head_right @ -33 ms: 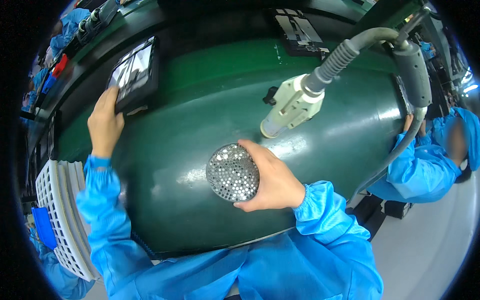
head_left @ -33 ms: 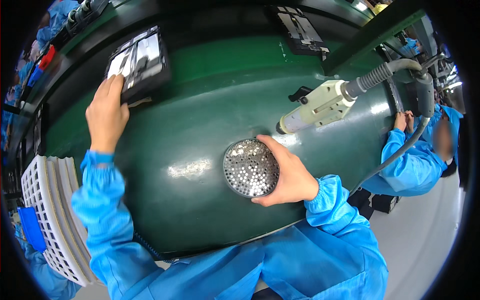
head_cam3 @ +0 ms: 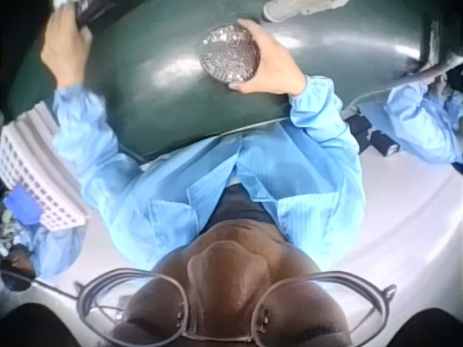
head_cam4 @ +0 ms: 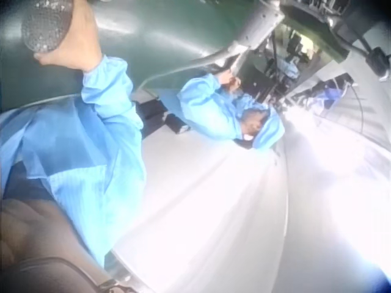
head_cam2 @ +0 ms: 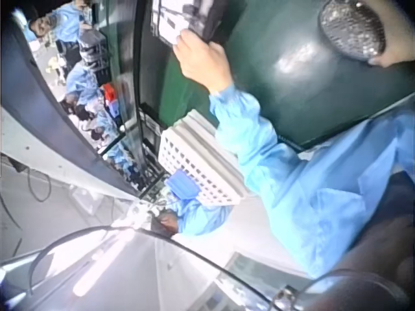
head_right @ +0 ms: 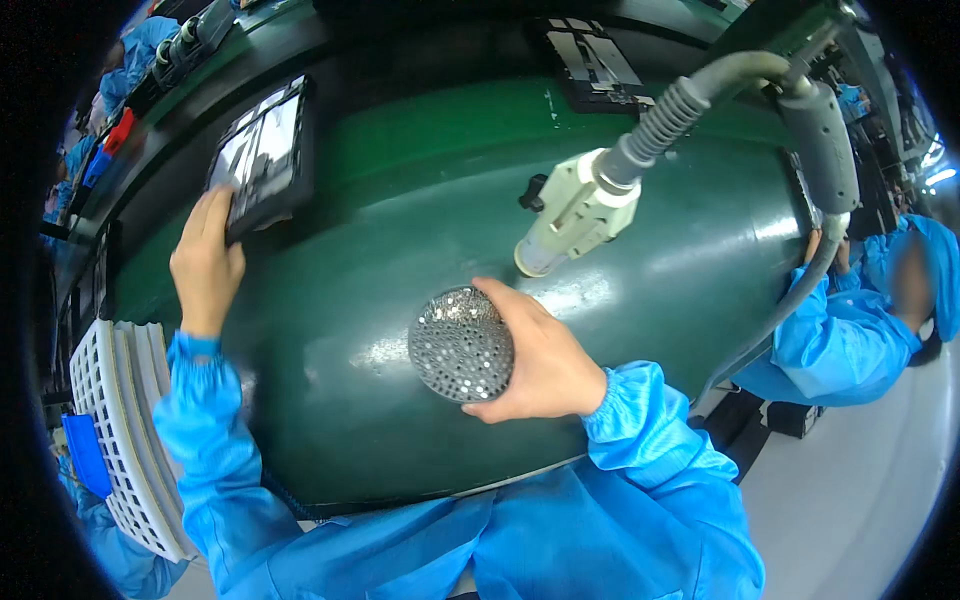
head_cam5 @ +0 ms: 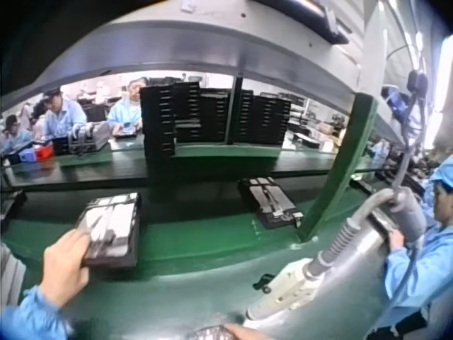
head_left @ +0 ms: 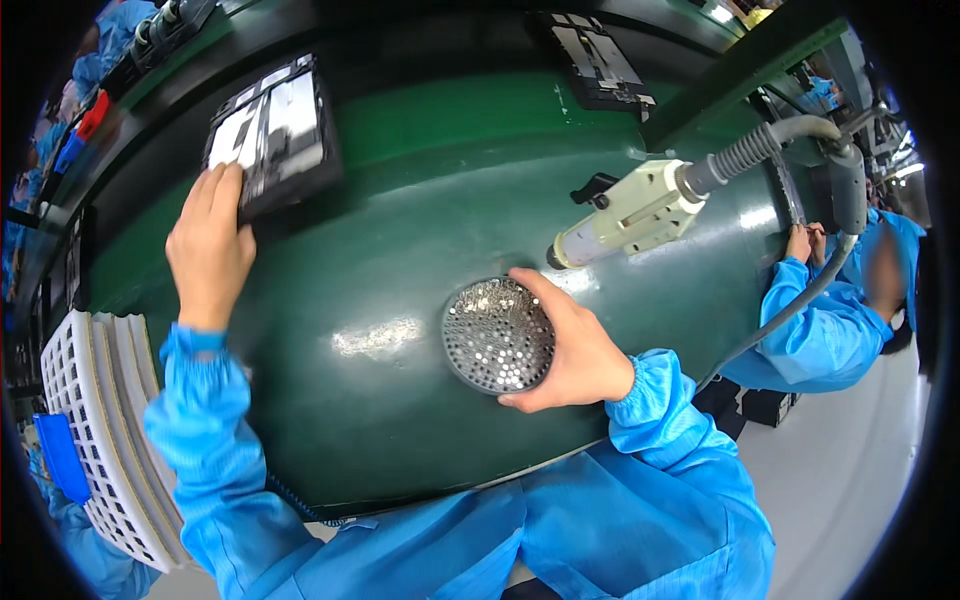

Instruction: Assemble electronic device components by fastening screws into tablet frames using an electric screwdriver on a factory production line.

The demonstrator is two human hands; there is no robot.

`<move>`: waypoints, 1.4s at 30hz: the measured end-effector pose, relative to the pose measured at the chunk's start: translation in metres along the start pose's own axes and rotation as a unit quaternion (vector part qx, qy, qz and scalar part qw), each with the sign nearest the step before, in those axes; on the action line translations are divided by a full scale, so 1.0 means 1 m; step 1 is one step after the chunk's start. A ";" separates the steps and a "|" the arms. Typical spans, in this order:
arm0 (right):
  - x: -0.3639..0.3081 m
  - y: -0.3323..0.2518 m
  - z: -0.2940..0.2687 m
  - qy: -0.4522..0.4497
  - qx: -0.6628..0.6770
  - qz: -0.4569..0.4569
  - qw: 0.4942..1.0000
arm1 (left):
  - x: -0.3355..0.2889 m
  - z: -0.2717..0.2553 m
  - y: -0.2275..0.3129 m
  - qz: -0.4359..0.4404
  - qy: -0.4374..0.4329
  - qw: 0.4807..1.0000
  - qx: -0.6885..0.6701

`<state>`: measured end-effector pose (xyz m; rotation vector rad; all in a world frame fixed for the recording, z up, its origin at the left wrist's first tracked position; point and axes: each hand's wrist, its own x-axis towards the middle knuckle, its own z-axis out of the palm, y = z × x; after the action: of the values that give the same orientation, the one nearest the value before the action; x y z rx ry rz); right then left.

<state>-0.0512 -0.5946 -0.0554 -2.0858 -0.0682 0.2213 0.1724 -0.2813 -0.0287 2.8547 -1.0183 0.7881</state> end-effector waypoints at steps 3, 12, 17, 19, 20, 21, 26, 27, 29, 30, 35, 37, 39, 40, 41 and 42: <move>0.005 0.002 0.000 0.025 0.014 -0.004 1.000 | -0.030 -0.042 0.038 0.014 -0.023 1.000 -0.008; -0.016 -0.008 -0.009 0.051 -0.019 0.026 0.998 | -0.113 -0.085 0.108 0.037 -0.063 0.997 -0.017; -0.009 0.014 -0.006 0.151 -0.123 0.003 0.981 | -0.101 -0.070 0.145 0.057 -0.071 0.996 0.017; -0.001 0.025 -0.001 0.174 -0.148 -0.027 0.973 | -0.105 -0.065 0.155 0.057 -0.091 0.994 0.024; 0.002 0.028 0.000 0.186 -0.165 -0.032 0.968 | -0.106 -0.064 0.157 0.055 -0.104 0.993 0.021; 0.002 0.031 0.000 0.195 -0.185 -0.033 0.963 | -0.108 -0.064 0.158 0.051 -0.149 0.988 -0.007; -0.027 0.035 -0.007 0.173 -0.205 -0.002 0.963 | -0.090 -0.083 0.162 0.026 -0.225 0.971 -0.074; -0.040 0.042 -0.012 0.207 -0.181 0.020 0.961 | -0.084 -0.084 0.164 0.016 -0.226 0.963 -0.146; -0.046 0.051 -0.028 0.300 -0.133 0.021 0.944 | -0.074 -0.079 0.178 -0.006 -0.151 0.958 -0.242; -0.041 0.055 -0.037 0.363 -0.110 0.005 0.925 | -0.073 -0.070 0.187 -0.008 -0.157 0.957 -0.245; 0.032 0.050 -0.061 0.409 0.092 -0.085 0.904 | -0.065 -0.041 0.193 0.032 -0.097 0.966 -0.239; 0.044 0.046 -0.066 0.371 0.156 -0.082 0.912 | -0.062 -0.037 0.194 0.030 -0.098 0.958 -0.268; 0.048 0.046 -0.076 0.330 0.171 -0.072 0.926 | -0.062 -0.037 0.193 0.015 -0.084 0.938 -0.337; 0.050 0.045 -0.081 0.285 0.188 -0.066 0.938 | -0.063 -0.037 0.192 0.012 -0.087 0.936 -0.340; 0.051 0.045 -0.083 0.291 0.225 -0.088 0.926 | -0.064 -0.036 0.191 0.031 -0.084 0.923 -0.374; 0.050 0.048 -0.088 0.288 0.225 -0.084 0.927 | -0.065 -0.036 0.188 0.049 -0.079 0.909 -0.406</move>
<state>0.0125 -0.6861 -0.0604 -1.6019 0.1474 -0.4479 0.0013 -0.3848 -0.0564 2.1654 -1.1552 0.0643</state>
